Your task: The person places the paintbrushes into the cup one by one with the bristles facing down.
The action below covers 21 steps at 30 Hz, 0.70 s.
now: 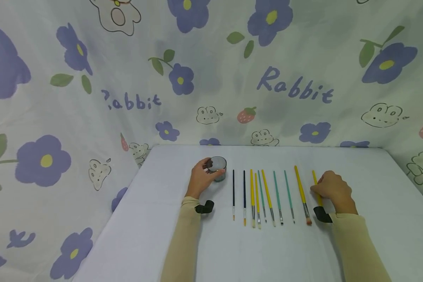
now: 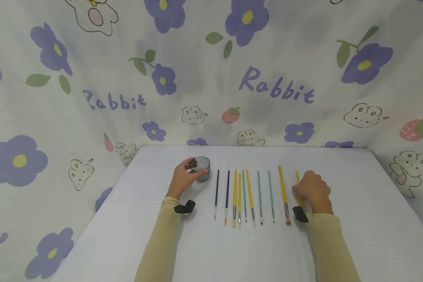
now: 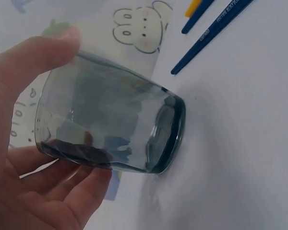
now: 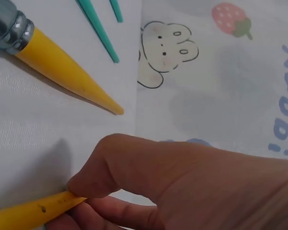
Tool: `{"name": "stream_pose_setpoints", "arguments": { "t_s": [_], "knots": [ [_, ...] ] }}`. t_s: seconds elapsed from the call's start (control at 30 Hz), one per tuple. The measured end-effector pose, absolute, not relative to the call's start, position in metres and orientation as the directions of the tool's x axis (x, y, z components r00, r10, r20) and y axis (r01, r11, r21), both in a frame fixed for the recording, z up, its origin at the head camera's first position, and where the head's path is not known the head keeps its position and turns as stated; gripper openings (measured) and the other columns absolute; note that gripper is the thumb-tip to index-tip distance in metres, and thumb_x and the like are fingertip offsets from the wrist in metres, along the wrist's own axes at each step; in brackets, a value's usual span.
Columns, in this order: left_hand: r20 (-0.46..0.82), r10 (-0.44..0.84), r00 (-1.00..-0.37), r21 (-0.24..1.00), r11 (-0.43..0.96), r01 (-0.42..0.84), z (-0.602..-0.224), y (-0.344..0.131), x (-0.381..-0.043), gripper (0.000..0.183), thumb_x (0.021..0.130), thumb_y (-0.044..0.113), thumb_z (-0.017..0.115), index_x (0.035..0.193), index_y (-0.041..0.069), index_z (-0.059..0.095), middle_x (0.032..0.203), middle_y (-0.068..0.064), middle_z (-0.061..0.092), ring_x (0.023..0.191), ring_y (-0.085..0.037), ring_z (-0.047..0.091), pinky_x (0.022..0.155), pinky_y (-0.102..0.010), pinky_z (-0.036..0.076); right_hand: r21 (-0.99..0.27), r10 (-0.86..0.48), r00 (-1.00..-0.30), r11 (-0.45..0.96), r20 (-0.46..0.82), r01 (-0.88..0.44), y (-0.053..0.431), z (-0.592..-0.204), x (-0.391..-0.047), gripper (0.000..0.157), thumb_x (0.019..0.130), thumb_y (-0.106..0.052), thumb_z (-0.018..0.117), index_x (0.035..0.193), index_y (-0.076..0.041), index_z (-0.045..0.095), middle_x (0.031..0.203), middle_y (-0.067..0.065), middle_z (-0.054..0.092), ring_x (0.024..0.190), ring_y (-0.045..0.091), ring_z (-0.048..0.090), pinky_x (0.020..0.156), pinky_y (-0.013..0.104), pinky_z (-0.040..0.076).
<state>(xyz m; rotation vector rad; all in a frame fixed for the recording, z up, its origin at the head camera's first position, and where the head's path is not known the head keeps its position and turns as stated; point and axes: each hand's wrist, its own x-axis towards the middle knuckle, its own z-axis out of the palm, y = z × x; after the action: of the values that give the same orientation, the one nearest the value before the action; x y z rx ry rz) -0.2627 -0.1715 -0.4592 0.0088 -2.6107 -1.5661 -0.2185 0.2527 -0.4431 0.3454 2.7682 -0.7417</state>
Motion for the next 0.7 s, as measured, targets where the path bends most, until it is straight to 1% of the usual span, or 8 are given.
{"name": "stream_pose_setpoints", "arguments": {
  "t_s": [0.13, 0.3, 0.43, 0.5, 0.57, 0.6, 0.7],
  "knots": [
    [0.1, -0.037, -0.994, 0.887, 0.455, 0.073, -0.46, -0.171, -0.264, 0.089, 0.08, 0.043, 0.088, 0.152, 0.006, 0.05, 0.145, -0.017, 0.06, 0.135, -0.038, 0.058, 0.113, -0.047, 0.051, -0.476, 0.149, -0.94, 0.831, -0.307, 0.287, 0.254, -0.442, -0.218, 0.041, 0.088, -0.029, 0.07, 0.105, 0.008, 0.066, 0.085, 0.015, 0.068, 0.077, 0.03, 0.062, 0.065, 0.042, 0.048],
    [0.129, -0.025, -0.991, 0.886, 0.452, 0.104, -0.46, -0.171, -0.264, 0.089, 0.08, 0.041, 0.088, 0.151, 0.004, 0.049, 0.143, -0.017, 0.061, 0.135, -0.037, 0.058, 0.114, -0.049, 0.051, -0.55, 0.122, -0.943, 0.786, -0.311, 0.283, 0.256, -0.436, -0.218, 0.051, 0.093, -0.03, 0.069, 0.119, 0.013, 0.06, 0.087, 0.017, 0.074, 0.079, 0.027, 0.067, 0.068, 0.04, 0.051],
    [0.141, -0.026, -0.99, 0.883, 0.456, 0.114, -0.461, -0.171, -0.264, 0.087, 0.081, 0.04, 0.088, 0.15, 0.004, 0.05, 0.141, -0.016, 0.062, 0.135, -0.034, 0.058, 0.114, -0.049, 0.051, -0.649, 0.093, -0.96, 0.719, -0.264, 0.249, 0.258, -0.43, -0.219, 0.051, 0.096, -0.026, 0.066, 0.125, 0.015, 0.056, 0.098, 0.024, 0.075, 0.077, 0.021, 0.073, 0.069, 0.036, 0.059],
    [0.141, -0.028, -0.99, 0.883, 0.456, 0.113, -0.461, -0.171, -0.264, 0.086, 0.081, 0.04, 0.088, 0.15, 0.004, 0.051, 0.141, -0.015, 0.062, 0.135, -0.034, 0.058, 0.113, -0.048, 0.051, -0.706, 0.092, -0.968, 0.669, -0.232, 0.232, 0.258, -0.427, -0.218, 0.05, 0.097, -0.025, 0.063, 0.125, 0.015, 0.056, 0.102, 0.026, 0.074, 0.075, 0.018, 0.075, 0.068, 0.032, 0.062],
    [0.142, -0.026, -0.99, 0.883, 0.456, 0.114, -0.46, -0.171, -0.264, 0.086, 0.08, 0.04, 0.088, 0.149, 0.004, 0.052, 0.141, -0.015, 0.063, 0.135, -0.034, 0.059, 0.112, -0.048, 0.052, -0.763, 0.096, -0.975, 0.609, -0.201, 0.217, 0.256, -0.424, -0.218, 0.048, 0.097, -0.023, 0.062, 0.127, 0.014, 0.056, 0.102, 0.023, 0.075, 0.073, 0.014, 0.075, 0.067, 0.028, 0.063],
    [0.143, -0.026, -0.989, 0.882, 0.457, 0.116, -0.46, -0.17, -0.264, 0.086, 0.08, 0.04, 0.088, 0.149, 0.004, 0.052, 0.141, -0.016, 0.063, 0.135, -0.034, 0.059, 0.111, -0.048, 0.053, -0.786, 0.101, -0.977, 0.582, -0.186, 0.209, 0.255, -0.423, -0.218, 0.047, 0.098, -0.023, 0.061, 0.128, 0.013, 0.055, 0.101, 0.019, 0.075, 0.073, 0.012, 0.075, 0.067, 0.026, 0.063],
    [0.151, -0.023, -0.988, 0.878, 0.463, 0.123, -0.46, -0.172, -0.264, 0.085, 0.08, 0.041, 0.089, 0.148, 0.004, 0.053, 0.141, -0.016, 0.064, 0.134, -0.034, 0.06, 0.109, -0.048, 0.055, -0.848, 0.115, -0.982, 0.495, -0.151, 0.188, 0.248, -0.42, -0.216, 0.049, 0.099, -0.024, 0.062, 0.132, 0.01, 0.054, 0.095, 0.003, 0.076, 0.073, 0.006, 0.074, 0.068, 0.023, 0.063]
  ]
}}
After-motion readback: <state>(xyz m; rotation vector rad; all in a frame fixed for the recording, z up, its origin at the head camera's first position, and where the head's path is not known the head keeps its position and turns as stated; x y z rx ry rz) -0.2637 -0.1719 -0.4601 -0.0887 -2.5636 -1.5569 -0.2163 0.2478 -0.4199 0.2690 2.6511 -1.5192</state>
